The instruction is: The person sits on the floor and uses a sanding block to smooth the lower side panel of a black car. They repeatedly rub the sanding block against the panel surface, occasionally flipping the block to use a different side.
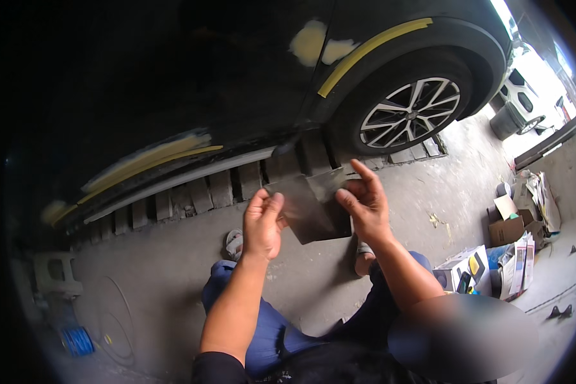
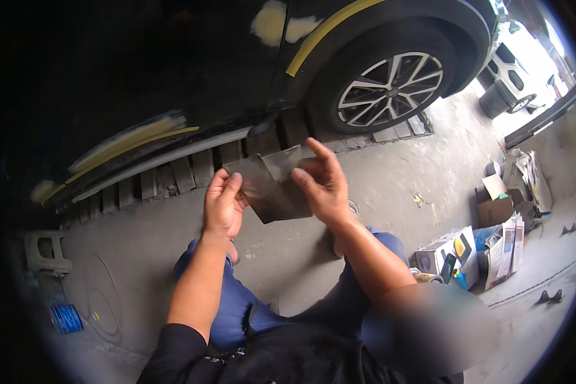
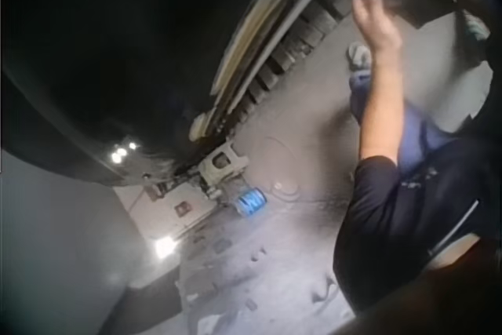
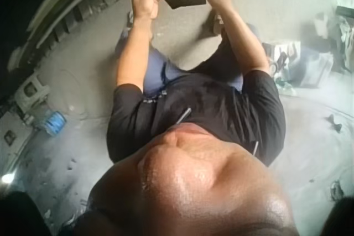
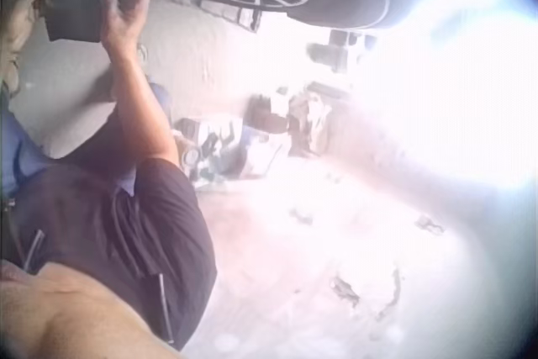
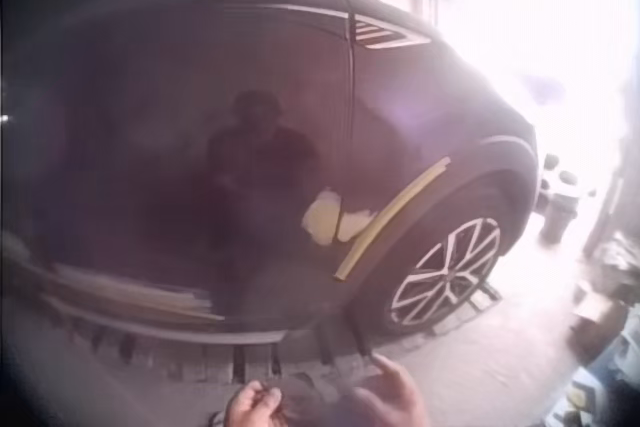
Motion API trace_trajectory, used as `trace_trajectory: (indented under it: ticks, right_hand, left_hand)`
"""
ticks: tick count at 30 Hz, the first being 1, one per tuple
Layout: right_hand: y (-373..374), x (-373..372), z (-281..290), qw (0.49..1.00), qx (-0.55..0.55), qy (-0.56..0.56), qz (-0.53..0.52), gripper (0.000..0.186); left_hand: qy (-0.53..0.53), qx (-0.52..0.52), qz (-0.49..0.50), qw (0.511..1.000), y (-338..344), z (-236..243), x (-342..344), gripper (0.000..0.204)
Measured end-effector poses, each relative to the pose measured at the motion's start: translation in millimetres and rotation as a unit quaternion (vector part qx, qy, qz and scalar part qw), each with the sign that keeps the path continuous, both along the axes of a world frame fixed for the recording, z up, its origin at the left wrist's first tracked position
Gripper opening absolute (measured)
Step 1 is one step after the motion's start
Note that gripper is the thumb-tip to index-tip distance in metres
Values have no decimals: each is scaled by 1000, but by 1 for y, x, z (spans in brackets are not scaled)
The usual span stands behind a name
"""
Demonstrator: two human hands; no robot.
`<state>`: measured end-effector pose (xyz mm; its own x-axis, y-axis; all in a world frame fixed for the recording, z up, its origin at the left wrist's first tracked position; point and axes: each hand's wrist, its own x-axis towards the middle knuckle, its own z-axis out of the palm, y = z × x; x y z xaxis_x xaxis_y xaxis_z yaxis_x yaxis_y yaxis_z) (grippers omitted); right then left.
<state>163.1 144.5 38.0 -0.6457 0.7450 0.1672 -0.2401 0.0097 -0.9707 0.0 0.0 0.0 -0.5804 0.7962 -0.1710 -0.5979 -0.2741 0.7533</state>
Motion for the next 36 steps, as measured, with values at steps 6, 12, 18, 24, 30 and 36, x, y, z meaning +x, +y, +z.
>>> trace_trajectory:
  ticks: [6,12,18,24,30,36]
  right_hand:
    - [34,-10,-7,998,-21,-34,-47,50]
    - [31,-11,1,995,-20,-99,-10,48]
    - [31,6,8,988,-120,-66,74,66]
    - [18,8,-4,997,-26,-68,15,63]
    - [9,-5,-9,998,40,-41,-3,64]
    - [0,-15,-12,992,106,-36,-56,70]
  left_hand:
    - [-4,-17,54,998,-2,5,-31,22]
    - [-159,59,-90,981,0,19,-24,70]
    - [-161,79,-111,978,13,30,-2,79]
    - [-77,4,-87,993,21,29,19,72]
    - [-3,-62,1,998,11,6,25,33]
    - [123,-33,41,991,14,6,35,26]
